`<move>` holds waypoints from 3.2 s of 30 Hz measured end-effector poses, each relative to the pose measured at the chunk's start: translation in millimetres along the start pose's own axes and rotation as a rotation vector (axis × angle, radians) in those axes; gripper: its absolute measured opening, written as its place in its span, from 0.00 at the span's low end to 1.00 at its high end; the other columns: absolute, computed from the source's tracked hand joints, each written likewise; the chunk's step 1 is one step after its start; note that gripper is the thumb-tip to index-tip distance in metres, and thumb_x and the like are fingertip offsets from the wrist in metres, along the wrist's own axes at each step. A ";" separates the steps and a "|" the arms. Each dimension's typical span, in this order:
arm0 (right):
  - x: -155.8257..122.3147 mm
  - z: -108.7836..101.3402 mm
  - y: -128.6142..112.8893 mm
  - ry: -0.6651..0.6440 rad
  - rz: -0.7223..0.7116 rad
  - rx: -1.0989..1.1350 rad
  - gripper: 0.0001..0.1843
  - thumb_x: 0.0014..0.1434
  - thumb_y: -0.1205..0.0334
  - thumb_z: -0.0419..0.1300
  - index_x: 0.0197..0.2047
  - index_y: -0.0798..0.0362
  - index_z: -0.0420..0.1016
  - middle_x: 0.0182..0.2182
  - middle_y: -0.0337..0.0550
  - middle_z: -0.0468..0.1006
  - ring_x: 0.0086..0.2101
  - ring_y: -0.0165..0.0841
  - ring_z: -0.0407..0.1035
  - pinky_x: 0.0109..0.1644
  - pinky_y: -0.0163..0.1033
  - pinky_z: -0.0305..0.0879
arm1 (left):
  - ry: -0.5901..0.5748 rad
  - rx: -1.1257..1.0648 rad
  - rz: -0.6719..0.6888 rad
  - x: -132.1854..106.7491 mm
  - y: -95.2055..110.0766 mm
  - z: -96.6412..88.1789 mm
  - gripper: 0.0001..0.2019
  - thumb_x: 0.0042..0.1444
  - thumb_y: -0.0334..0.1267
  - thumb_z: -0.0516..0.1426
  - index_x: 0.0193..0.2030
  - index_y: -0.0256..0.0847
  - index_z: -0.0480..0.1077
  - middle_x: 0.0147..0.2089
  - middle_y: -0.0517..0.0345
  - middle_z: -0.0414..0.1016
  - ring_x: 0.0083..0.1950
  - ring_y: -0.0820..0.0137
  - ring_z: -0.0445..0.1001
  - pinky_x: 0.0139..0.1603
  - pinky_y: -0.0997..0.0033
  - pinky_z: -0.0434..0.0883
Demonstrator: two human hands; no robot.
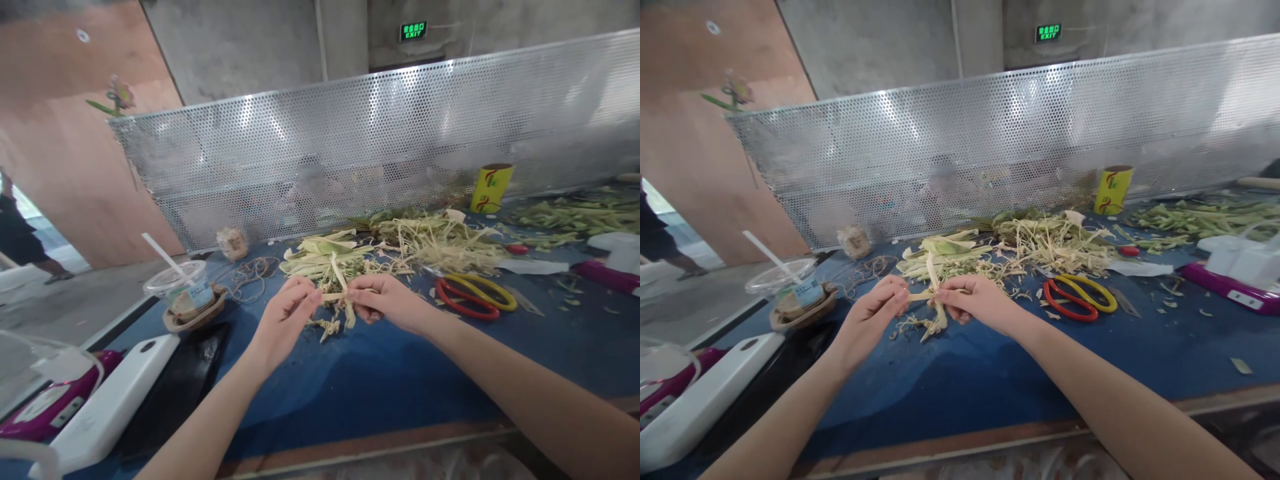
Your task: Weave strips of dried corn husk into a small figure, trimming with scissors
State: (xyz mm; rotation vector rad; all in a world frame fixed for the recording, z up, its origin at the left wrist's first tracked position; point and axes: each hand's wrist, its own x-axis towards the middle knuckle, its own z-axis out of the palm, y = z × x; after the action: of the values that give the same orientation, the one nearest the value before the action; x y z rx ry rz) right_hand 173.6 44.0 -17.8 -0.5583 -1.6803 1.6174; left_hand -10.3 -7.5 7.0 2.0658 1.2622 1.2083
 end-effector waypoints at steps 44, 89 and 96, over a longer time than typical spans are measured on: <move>3.3 -4.3 -2.9 0.096 -0.080 -0.379 0.14 0.53 0.58 0.57 0.44 0.49 0.71 0.34 0.42 0.73 0.29 0.29 0.64 0.31 0.35 0.60 | -0.099 -0.276 -0.247 7.9 -2.8 29.8 0.14 0.47 0.37 0.58 0.41 0.41 0.61 0.26 0.62 0.69 0.24 0.75 0.66 0.24 0.76 0.62; 7.1 -3.2 1.9 0.093 -0.276 -0.343 0.17 0.49 0.57 0.61 0.44 0.47 0.70 0.47 0.45 0.70 0.47 0.38 0.65 0.49 0.43 0.63 | -0.020 -0.701 -0.204 10.7 -24.6 17.1 0.12 0.41 0.38 0.63 0.34 0.36 0.74 0.30 0.56 0.77 0.35 0.70 0.74 0.39 0.72 0.67; 2.8 1.1 -0.8 0.230 -0.270 -0.521 0.08 0.51 0.58 0.58 0.31 0.48 0.78 0.33 0.40 0.78 0.35 0.34 0.72 0.40 0.37 0.68 | -0.128 -0.661 -0.248 4.8 -25.1 24.8 0.11 0.44 0.37 0.62 0.34 0.34 0.72 0.29 0.57 0.76 0.35 0.70 0.74 0.42 0.70 0.68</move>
State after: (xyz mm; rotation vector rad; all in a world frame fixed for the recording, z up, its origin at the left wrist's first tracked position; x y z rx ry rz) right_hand 171.1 45.2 -16.4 -0.7024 -1.9050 0.8846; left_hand -0.6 10.9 -22.0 1.4352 0.8668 1.1544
